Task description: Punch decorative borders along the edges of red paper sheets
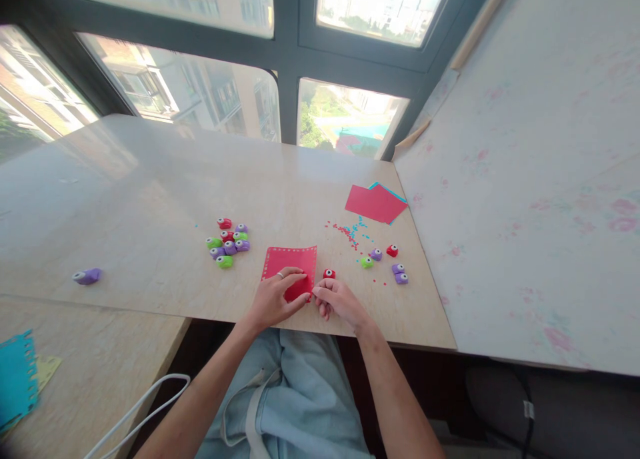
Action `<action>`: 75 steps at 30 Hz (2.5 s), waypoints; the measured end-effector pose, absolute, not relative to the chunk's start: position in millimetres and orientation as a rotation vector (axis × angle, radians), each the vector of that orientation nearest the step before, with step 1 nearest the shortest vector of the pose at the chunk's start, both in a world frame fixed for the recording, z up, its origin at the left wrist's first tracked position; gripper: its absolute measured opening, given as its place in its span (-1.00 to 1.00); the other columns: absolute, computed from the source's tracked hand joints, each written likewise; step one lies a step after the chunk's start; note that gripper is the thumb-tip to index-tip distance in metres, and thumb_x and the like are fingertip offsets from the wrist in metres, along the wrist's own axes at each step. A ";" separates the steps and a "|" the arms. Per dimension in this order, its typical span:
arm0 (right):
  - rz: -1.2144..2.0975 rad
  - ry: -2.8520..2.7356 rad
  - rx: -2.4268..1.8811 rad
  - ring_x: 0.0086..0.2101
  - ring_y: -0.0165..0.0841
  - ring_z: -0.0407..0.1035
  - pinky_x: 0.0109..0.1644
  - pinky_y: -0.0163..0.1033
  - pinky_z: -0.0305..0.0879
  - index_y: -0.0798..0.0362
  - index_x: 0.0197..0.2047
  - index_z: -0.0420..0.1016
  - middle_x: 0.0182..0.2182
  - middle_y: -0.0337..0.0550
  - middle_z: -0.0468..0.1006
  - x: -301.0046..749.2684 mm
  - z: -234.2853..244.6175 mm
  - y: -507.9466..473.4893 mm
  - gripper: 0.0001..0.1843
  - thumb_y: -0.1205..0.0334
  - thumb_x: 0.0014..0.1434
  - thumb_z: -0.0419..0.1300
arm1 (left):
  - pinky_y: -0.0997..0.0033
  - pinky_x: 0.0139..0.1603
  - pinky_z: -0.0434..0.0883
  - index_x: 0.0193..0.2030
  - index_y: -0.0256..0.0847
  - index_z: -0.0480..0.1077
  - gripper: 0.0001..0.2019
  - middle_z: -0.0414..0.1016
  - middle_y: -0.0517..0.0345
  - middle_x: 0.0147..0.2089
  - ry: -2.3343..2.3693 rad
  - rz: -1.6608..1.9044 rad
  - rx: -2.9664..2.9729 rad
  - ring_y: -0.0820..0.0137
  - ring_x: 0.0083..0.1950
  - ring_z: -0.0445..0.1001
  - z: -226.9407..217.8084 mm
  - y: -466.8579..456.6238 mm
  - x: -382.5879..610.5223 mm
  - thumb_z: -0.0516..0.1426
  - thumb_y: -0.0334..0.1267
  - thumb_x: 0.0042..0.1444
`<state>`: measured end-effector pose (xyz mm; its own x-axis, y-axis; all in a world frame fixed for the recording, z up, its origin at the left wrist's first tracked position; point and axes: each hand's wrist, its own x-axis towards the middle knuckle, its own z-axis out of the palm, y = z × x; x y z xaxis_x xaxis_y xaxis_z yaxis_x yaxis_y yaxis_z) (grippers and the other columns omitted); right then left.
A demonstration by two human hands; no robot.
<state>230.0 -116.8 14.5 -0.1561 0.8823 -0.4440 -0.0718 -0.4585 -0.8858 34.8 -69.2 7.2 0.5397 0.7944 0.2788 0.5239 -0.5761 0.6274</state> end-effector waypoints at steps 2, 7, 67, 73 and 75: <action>1.706 -0.970 -1.385 -0.63 -0.55 0.26 -0.62 -0.43 0.18 0.08 -0.39 0.38 -0.53 -0.32 0.44 230.6 15.0 -116.9 -0.65 -0.03 0.09 0.31 | 0.27 -0.03 0.49 0.02 -0.13 0.47 -0.67 0.53 0.02 0.06 1.067 0.763 2.299 0.22 -0.01 0.57 7.7 -69.3 34.7 0.22 -0.09 0.15; 1.705 -0.964 -1.378 -0.62 -0.54 0.27 -0.61 -0.43 0.18 0.09 -0.38 0.39 -0.52 -0.31 0.45 230.9 16.1 -116.8 -0.64 -0.05 0.08 0.31 | 0.28 -0.04 0.49 0.03 -0.12 0.47 -0.67 0.54 0.03 0.06 1.062 0.771 2.289 0.23 -0.02 0.57 8.4 -69.4 34.7 0.22 -0.10 0.15; 1.414 -0.990 -1.442 -0.70 -0.55 0.16 -0.67 -0.44 0.05 0.03 -0.45 0.35 -0.65 -0.38 0.36 198.1 13.0 -112.2 -0.79 0.09 0.03 0.24 | 0.44 -0.37 0.32 -0.44 -0.21 0.45 -0.79 0.50 0.12 -0.45 0.940 0.898 1.949 0.42 -0.41 0.40 14.5 -70.7 31.9 0.10 -0.27 0.20; 1.411 -0.971 -1.424 -0.68 -0.54 0.19 -0.66 -0.43 0.11 0.06 -0.40 0.44 -0.61 -0.31 0.43 198.0 15.1 -111.4 -0.71 0.00 0.05 0.27 | 0.43 -0.35 0.34 -0.42 -0.20 0.48 -0.77 0.51 0.12 -0.44 0.950 0.915 1.942 0.41 -0.40 0.43 11.3 -69.2 30.8 0.11 -0.23 0.24; 1.405 -0.947 -1.428 -0.66 -0.53 0.22 -0.65 -0.42 0.13 0.07 -0.39 0.47 -0.58 -0.28 0.47 197.9 14.5 -111.8 -0.71 -0.01 0.04 0.29 | 0.43 -0.35 0.35 -0.40 -0.20 0.50 -0.79 0.53 0.12 -0.42 0.961 0.914 1.947 0.41 -0.40 0.44 9.9 -69.0 31.0 0.13 -0.23 0.23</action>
<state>197.9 -111.8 14.5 0.0640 0.9477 -0.3127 -0.0654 -0.3087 -0.9489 31.0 -69.0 9.9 0.4588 0.8501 0.2584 0.3011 -0.4224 0.8550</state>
